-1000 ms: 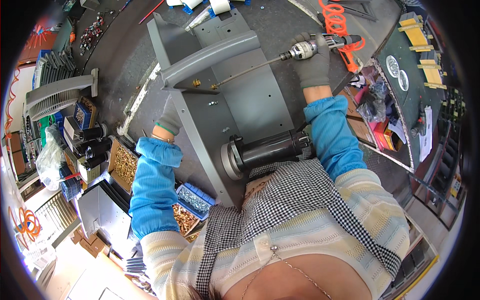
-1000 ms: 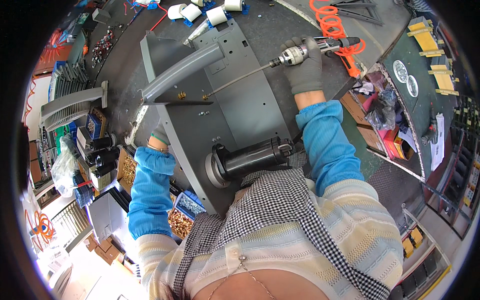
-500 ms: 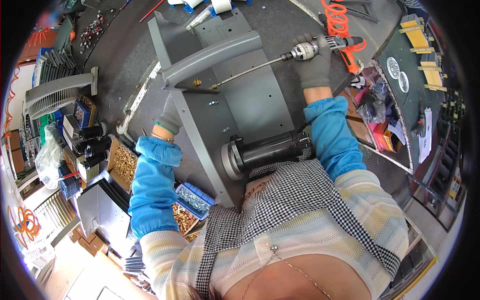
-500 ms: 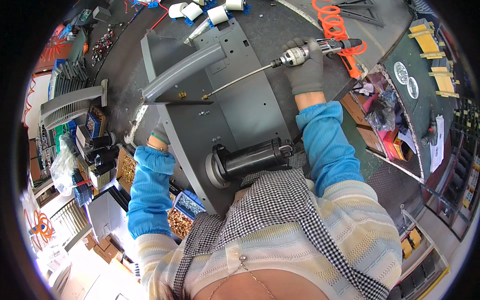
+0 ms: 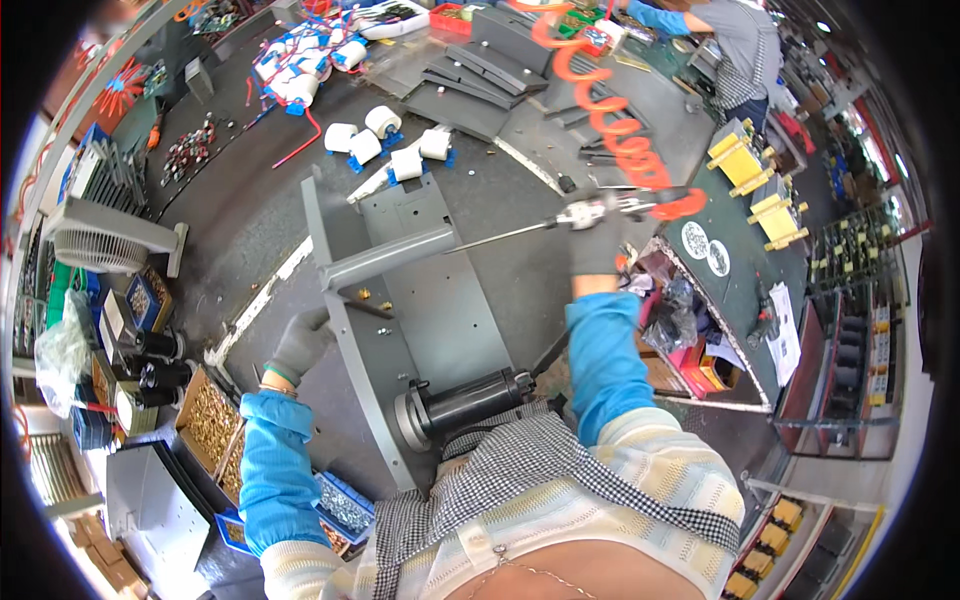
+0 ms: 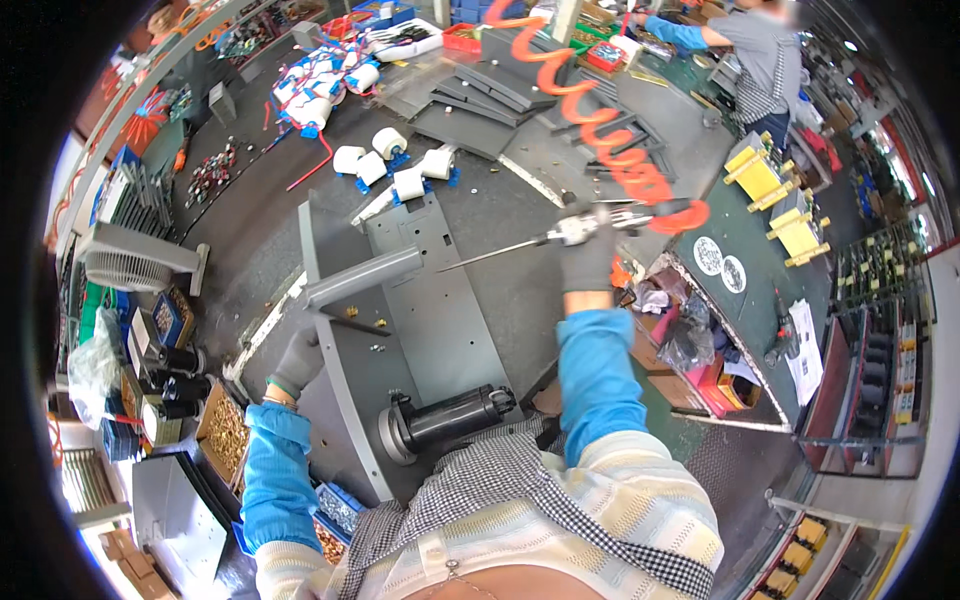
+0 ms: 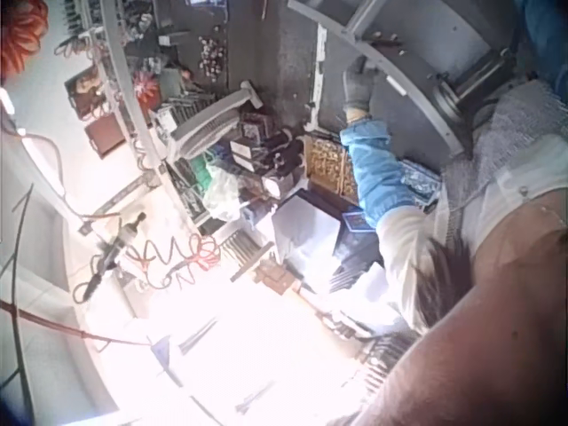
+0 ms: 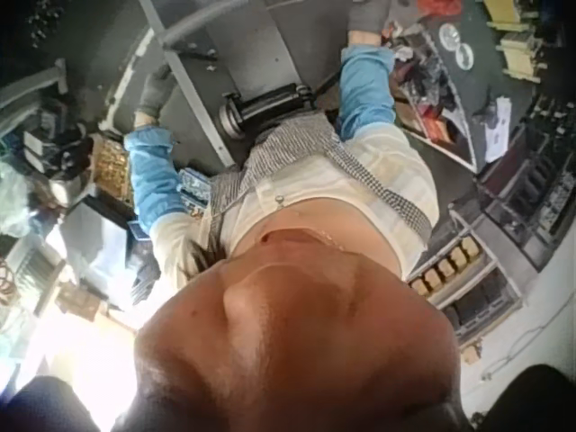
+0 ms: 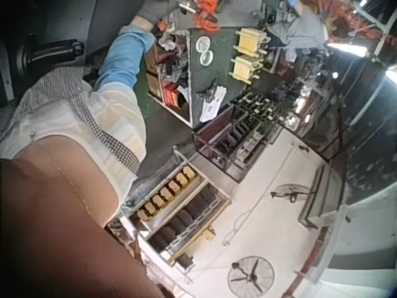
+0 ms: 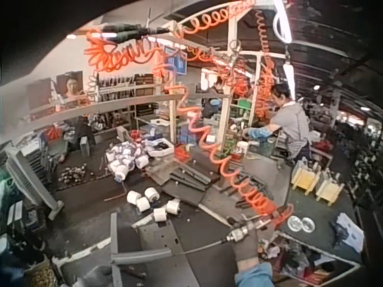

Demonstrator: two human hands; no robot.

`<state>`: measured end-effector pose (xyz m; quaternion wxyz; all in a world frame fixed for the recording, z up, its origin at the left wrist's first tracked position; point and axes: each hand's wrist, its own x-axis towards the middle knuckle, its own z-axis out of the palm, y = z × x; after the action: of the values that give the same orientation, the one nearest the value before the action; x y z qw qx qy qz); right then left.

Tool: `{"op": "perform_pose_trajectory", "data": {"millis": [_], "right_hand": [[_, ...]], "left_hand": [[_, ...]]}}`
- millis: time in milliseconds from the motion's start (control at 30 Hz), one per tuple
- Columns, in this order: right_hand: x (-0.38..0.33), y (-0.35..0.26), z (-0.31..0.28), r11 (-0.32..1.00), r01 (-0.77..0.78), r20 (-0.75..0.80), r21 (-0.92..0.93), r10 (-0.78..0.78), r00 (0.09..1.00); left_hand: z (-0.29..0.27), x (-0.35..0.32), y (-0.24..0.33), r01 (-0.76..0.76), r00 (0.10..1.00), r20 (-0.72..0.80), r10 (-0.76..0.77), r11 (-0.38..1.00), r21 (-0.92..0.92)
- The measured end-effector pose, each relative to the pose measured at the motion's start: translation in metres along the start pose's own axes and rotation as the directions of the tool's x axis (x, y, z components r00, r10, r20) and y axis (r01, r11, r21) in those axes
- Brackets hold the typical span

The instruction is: Assembling a metal housing unit using an air-powered screwdriver and screws.

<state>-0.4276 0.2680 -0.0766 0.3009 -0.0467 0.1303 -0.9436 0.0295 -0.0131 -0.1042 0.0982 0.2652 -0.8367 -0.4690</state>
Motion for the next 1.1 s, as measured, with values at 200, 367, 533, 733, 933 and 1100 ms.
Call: {"op": "perform_pose_trajectory", "data": {"millis": [200, 367, 533, 733, 933, 1100], "right_hand": [[-0.039, -0.040, 0.131, 0.262, 0.292, 0.226, -0.920, -0.255, 0.940], [-0.036, -0.004, 0.133, -0.522, 0.283, 0.294, -0.804, 0.064, 0.954], [0.030, 0.001, -0.012, -0.716, 0.292, 0.121, -0.634, 0.280, 0.952], [0.041, 0.008, -0.057, -0.865, 0.273, 0.009, -0.421, 0.297, 0.955], [0.041, 0.026, -0.069, -0.837, 0.320, -0.045, -0.444, 0.378, 0.925], [0.045, 0.012, -0.056, -0.762, 0.279, -0.105, -0.584, 0.412, 0.905]], "left_hand": [[-0.018, -0.061, -0.026, 0.443, 0.811, -0.279, -0.514, 0.851, -0.282], [0.027, -0.115, -0.087, 0.503, 0.595, -0.556, -0.580, 0.809, -0.305], [0.055, -0.149, -0.052, 0.531, 0.445, -0.697, -0.561, 0.793, -0.299], [0.079, -0.174, -0.019, 0.574, 0.483, -0.695, -0.533, 0.792, -0.209], [0.072, -0.179, 0.065, 0.358, 0.498, -0.825, -0.268, 0.930, -0.086], [0.045, -0.146, 0.233, -0.035, 0.771, -0.617, -0.158, 0.957, -0.289]]}}
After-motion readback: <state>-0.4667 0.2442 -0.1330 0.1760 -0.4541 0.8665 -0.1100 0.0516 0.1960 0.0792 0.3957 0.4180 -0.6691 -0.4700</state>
